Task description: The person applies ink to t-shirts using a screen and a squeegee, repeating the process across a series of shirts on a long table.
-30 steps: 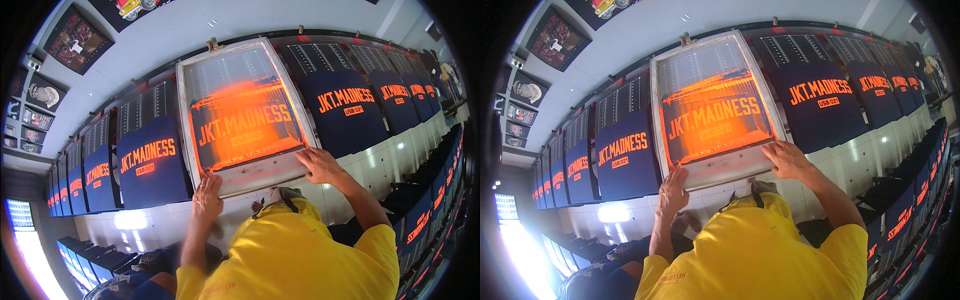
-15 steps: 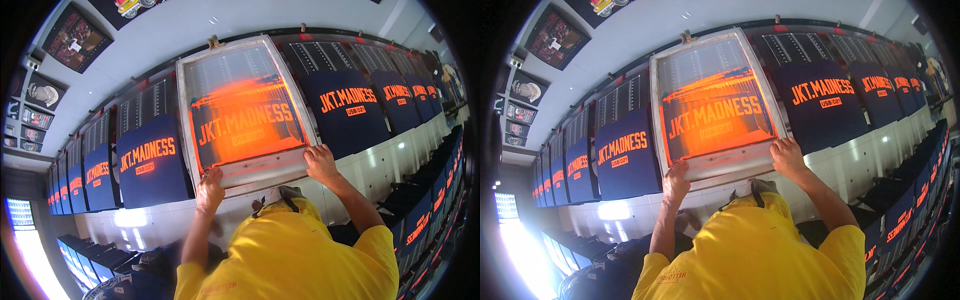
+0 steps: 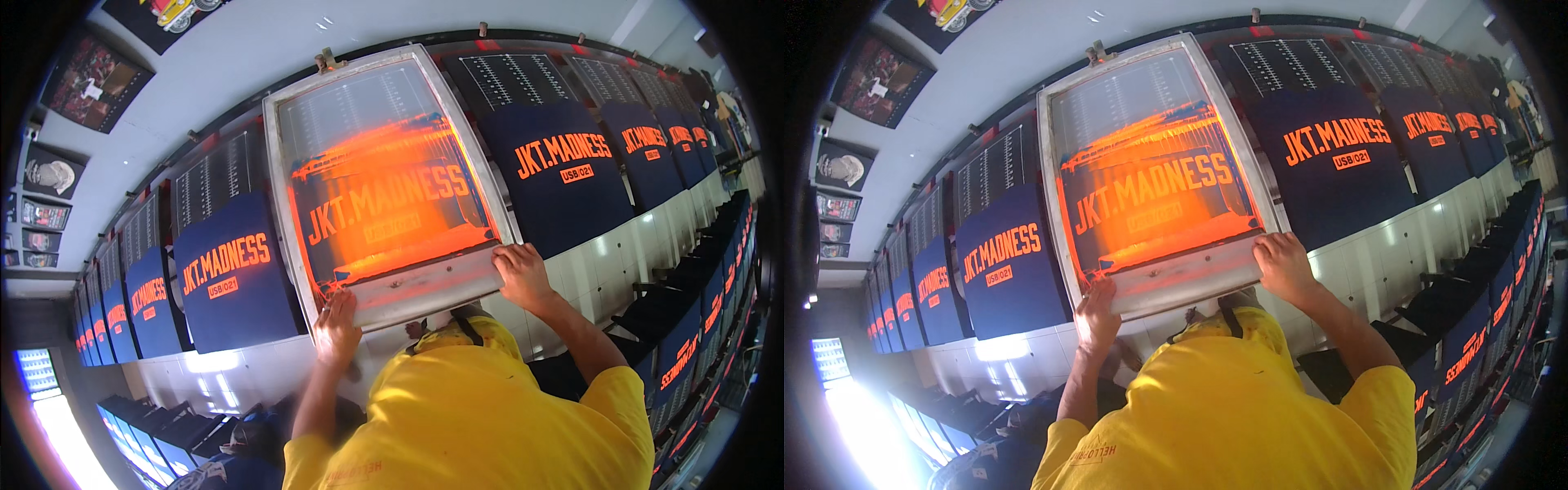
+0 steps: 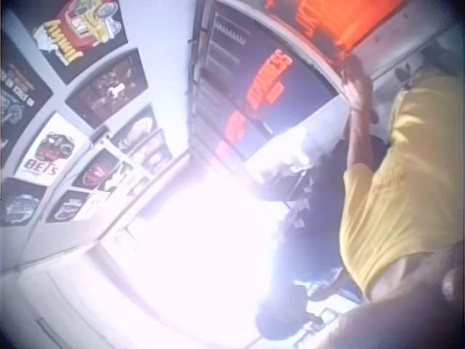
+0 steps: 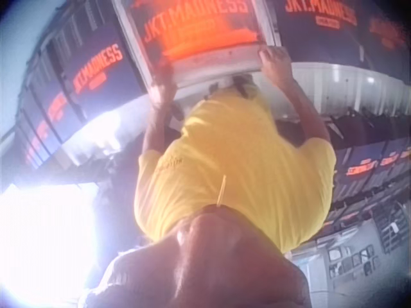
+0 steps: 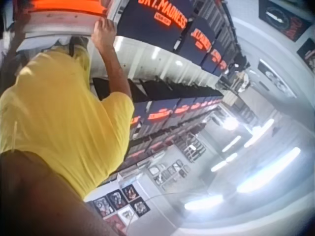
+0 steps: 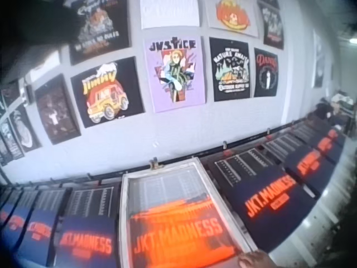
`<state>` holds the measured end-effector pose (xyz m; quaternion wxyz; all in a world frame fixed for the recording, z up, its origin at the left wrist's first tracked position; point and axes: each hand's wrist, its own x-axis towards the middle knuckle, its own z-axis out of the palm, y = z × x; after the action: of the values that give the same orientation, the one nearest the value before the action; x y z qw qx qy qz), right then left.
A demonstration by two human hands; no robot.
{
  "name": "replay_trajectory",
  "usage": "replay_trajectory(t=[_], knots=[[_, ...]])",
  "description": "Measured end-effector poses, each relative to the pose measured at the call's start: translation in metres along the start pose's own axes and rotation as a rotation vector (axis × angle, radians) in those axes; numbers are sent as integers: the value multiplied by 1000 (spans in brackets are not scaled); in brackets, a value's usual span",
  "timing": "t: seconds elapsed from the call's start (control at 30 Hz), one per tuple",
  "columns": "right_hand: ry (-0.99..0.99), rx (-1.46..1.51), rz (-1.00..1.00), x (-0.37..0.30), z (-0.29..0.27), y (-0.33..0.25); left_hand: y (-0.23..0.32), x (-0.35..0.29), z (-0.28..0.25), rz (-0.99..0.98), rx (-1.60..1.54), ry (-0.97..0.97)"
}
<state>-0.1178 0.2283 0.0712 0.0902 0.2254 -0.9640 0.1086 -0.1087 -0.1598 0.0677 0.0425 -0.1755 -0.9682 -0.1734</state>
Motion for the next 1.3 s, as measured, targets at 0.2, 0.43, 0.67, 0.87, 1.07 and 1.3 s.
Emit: replay_trajectory(t=[0.2,0.43,0.67,0.87,1.07,1.3], knots=[[48,-29,-54,43,11,22,-23,37,15,44,24,104],[80,-67,-124,140,29,75,-57,130,11,80,89,133],[16,-34,-127,230,39,115,-89,210,6,-28,84,61],[-67,-33,-108,261,13,118,-87,237,-27,-154,86,-84],[-104,-84,-84,226,-26,71,-79,187,-52,-20,37,104],[-48,-26,-91,101,-15,17,-41,69,-45,-23,-52,64]])
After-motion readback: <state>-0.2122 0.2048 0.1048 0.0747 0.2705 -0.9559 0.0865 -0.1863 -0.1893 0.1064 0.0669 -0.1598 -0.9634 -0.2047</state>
